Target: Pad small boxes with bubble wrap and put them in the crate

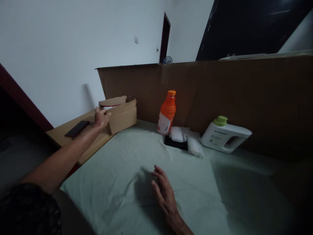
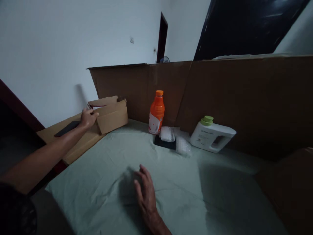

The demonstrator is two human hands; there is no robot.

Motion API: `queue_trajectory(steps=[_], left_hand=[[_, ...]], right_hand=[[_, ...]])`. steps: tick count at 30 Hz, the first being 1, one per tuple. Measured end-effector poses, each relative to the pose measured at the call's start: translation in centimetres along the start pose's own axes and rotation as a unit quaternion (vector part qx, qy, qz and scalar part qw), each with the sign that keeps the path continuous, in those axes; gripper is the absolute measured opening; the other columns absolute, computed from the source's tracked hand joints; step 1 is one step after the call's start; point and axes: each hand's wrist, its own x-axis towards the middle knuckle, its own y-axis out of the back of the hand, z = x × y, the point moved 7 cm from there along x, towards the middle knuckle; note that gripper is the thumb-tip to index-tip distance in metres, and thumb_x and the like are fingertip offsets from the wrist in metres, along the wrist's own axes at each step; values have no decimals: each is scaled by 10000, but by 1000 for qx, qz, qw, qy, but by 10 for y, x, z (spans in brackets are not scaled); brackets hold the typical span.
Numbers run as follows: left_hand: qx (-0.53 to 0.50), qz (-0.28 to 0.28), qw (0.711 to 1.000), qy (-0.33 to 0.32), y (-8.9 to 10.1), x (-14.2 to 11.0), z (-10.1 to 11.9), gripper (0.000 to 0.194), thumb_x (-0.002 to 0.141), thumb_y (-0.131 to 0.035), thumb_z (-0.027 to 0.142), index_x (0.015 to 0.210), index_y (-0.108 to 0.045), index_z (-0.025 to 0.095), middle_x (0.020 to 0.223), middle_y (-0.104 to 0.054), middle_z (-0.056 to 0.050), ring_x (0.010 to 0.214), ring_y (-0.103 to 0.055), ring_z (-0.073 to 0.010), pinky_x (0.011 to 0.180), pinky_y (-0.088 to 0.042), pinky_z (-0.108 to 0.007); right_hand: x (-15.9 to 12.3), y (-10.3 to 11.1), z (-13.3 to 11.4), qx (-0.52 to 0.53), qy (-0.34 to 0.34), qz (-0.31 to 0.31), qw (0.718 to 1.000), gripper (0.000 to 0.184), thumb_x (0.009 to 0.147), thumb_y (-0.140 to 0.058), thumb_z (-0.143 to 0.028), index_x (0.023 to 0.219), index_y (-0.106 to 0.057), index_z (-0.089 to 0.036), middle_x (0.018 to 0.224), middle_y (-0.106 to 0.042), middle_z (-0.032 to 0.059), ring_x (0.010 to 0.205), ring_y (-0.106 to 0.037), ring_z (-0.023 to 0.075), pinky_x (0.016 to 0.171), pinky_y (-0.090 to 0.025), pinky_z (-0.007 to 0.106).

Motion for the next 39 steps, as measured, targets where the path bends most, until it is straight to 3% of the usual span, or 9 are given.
queue_trajectory(steps=[4,8,12,17,20,23,28,34,39], left_hand=[[-48,-39,998,11,16,-81,2,145,813,-633,286,792,-697,157,1447,-562,-166,1408,-462,-370,1173,-375,-493],[-163,-140,976,-31,31,-177,22,248,838,-636,419,798,-720,189,1522,-515,-130,1371,-522,-335,1105,-460,-422],[-279,-171,943,-60,55,-238,37,144,857,-680,289,979,-738,239,1603,-421,-63,1313,-582,-272,1008,-527,-328],[-482,-134,865,32,51,-257,22,654,782,-713,252,1403,-532,356,1616,-395,-42,1226,-628,-254,1003,-549,-394],[-490,-182,839,153,14,-270,5,638,689,-724,344,1314,-613,273,1346,-654,-81,1144,-660,-300,963,-567,-449],[-456,-261,822,217,-20,-288,-2,615,621,-726,386,1206,-663,208,1078,-739,-94,1097,-672,-349,976,-552,-504],[-431,-259,840,203,-41,-295,10,723,665,-768,383,1336,-562,211,1256,-684,-91,1287,-572,-344,1133,-439,-482],[-410,-256,859,169,-61,-316,39,653,784,-704,434,1364,-518,199,1319,-650,-107,1312,-561,-329,1144,-435,-446],[-345,-227,901,130,-64,-325,36,583,819,-668,487,1304,-572,179,1212,-692,-113,1228,-615,-341,1104,-470,-462]], right_hand=[[11,30,26,101,-131,135,977,542,920,-510,-632,1228,-646,-207,1457,-564,146,1347,-525,299,1118,-422,493],[19,51,16,176,-199,181,947,660,891,-470,-701,1262,-642,-182,1271,-687,136,1155,-641,277,956,-514,410],[28,72,-3,168,-207,198,943,620,838,-499,-684,1008,-737,-137,1040,-751,97,997,-645,257,850,-518,363],[33,76,0,205,-220,178,937,585,819,-507,-674,934,-728,-145,941,-751,81,910,-644,249,789,-531,351],[36,72,3,186,-194,140,953,558,855,-484,-670,955,-711,-170,956,-739,67,922,-636,243,836,-539,364],[37,65,1,151,-180,102,967,552,883,-442,-690,916,-688,-197,921,-721,63,900,-623,237,842,-551,372],[28,74,-12,115,-170,115,972,536,924,-398,-679,837,-643,-211,873,-685,50,850,-594,205,791,-551,335],[5,125,-16,46,-143,81,985,570,980,-341,-651,861,-658,-193,834,-675,34,787,-587,193,714,-521,308],[34,186,9,-205,-98,60,972,287,966,-491,-323,1020,-737,-184,1276,-678,117,1151,-615,280,1004,-458,441]])
